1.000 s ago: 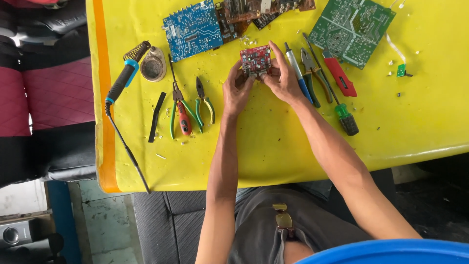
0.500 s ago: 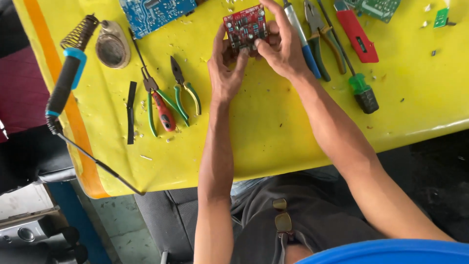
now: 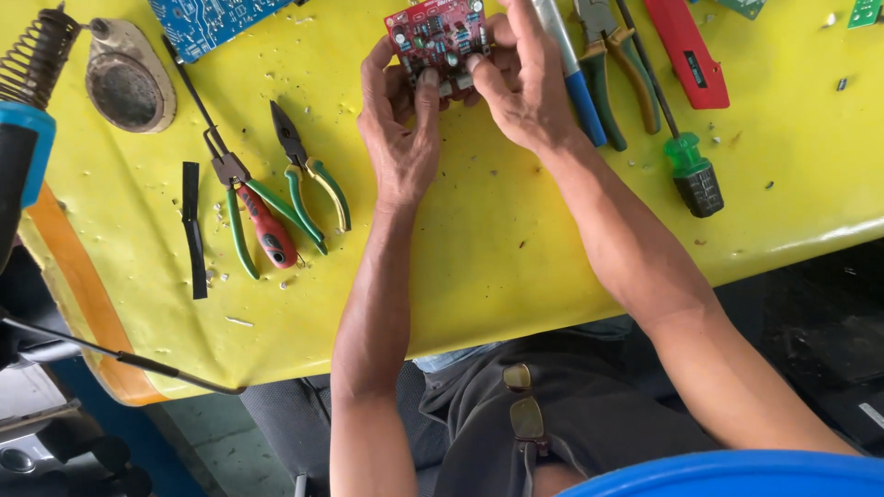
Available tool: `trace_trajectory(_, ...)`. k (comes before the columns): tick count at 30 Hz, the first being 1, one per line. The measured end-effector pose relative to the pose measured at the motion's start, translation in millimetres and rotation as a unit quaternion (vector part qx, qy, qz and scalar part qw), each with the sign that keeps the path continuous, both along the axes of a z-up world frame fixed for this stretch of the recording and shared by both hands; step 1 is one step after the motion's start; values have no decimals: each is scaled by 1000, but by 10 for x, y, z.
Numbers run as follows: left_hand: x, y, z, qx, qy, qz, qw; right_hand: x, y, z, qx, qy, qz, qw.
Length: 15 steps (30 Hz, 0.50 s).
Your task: The person holds a small red circuit board with both hands, turning it over and manipulating components on its surface. Various tools and other circuit boards are visible on the yellow workbench.
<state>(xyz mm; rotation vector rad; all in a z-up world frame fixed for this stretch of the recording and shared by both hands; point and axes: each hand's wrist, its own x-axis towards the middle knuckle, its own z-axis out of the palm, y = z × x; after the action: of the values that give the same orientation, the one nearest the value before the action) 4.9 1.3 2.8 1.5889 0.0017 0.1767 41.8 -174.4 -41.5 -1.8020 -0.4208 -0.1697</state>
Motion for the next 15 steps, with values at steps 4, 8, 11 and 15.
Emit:
trace_trajectory(4, 16, -11, -9, 34, -5, 26, 999, -51, 19, 80, -19, 26, -14, 999)
trace_trajectory(8, 23, -20, -12, 13, -1, 35, 999, -65, 57, 224, -4, 17, -5, 1000)
trace_trajectory(11, 21, -21, -5, 18, -10, 32, 999, -53, 16, 104, -8, 15, -16, 1000)
trace_trajectory(15, 6, -13, 23, -31, 7, 12, 999, -56, 68, 293, -16, -2, -1, 1000)
